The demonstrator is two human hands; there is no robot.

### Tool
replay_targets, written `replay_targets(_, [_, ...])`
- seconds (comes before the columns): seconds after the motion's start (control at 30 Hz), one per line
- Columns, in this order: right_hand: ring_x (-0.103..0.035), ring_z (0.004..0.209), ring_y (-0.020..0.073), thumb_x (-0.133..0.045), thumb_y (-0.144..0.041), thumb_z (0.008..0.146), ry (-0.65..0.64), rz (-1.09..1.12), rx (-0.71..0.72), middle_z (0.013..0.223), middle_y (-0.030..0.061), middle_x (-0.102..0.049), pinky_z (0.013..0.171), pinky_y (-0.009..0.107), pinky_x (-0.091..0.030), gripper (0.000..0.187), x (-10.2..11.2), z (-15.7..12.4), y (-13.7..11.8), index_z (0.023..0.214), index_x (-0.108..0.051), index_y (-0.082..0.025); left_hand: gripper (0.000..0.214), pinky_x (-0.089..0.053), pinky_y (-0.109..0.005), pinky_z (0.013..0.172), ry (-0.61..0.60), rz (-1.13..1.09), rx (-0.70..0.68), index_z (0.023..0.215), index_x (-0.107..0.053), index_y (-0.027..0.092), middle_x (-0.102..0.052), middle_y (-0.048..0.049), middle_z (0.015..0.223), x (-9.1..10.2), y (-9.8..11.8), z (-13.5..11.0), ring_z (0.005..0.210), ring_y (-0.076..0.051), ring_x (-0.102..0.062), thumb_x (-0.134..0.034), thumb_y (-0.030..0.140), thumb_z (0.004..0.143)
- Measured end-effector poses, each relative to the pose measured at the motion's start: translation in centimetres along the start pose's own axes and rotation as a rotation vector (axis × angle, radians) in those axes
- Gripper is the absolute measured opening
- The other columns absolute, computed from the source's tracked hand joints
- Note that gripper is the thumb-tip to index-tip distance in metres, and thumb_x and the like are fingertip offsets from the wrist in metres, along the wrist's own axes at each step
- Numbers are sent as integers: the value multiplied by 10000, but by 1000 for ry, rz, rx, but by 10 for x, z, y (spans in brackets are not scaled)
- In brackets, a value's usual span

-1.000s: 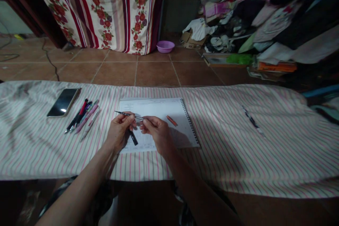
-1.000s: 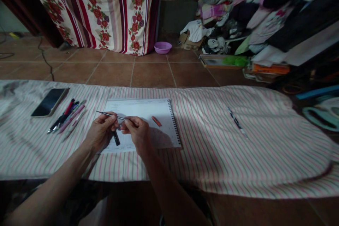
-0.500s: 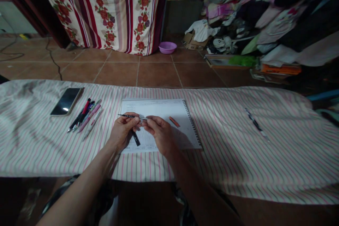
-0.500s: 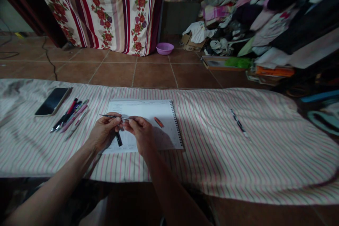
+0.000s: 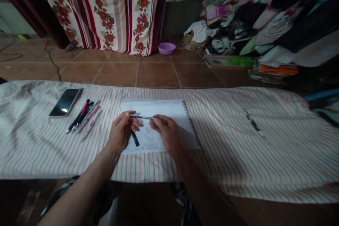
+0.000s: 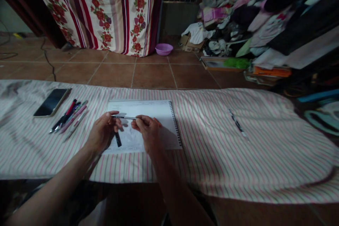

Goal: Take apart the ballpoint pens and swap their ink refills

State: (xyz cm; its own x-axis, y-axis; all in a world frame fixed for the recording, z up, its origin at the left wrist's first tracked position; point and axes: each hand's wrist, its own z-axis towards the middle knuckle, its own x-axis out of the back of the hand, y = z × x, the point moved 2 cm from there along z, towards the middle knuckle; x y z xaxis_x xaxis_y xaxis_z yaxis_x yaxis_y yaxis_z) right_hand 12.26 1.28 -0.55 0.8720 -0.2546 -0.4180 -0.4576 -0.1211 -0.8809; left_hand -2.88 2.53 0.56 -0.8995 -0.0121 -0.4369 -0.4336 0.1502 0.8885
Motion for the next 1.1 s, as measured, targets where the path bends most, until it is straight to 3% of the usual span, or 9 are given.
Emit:
replay_targets(0.23, [-651, 595, 126, -733, -320, 616, 16, -82, 24, 627, 3, -682, 649, 276, -563, 239, 12, 1, -9, 765, -651, -151, 229, -399, -166, 475, 53, 54, 56, 801, -609, 112, -653, -26, 620, -1, -8, 1, 513, -84, -569, -727, 242, 655])
replay_targets(0.5, [-664, 632, 151, -731, -347, 620, -22, -128, 32, 678, 21, -694, 630, 299, -567, 263, 12, -2, -13, 789, -660, -158, 191, -423, -187, 511, -11, 153, 35, 790, -652, 119, -667, -37, 625, 5, -14, 3, 489, -73, -542, -724, 242, 663])
replay_targets(0.83, [-653, 571, 139, -723, -323, 616, -42, -177, 25, 638, 10, -680, 524, 243, -538, 226, 9, -2, -12, 758, -664, -157, 182, -382, -175, 461, -14, 186, 56, 756, -661, 115, -666, -42, 593, 4, -13, 2, 443, -61, -510, -735, 241, 649])
replay_targets(1.1, [-661, 606, 144, -731, -331, 605, -55, -117, 9, 650, 10, -691, 608, 283, -551, 248, 5, -4, -5, 769, -665, -158, 175, -375, -172, 457, 5, 181, 62, 719, -653, 107, -667, -45, 600, 4, -14, 3, 441, -58, -506, -729, 252, 657])
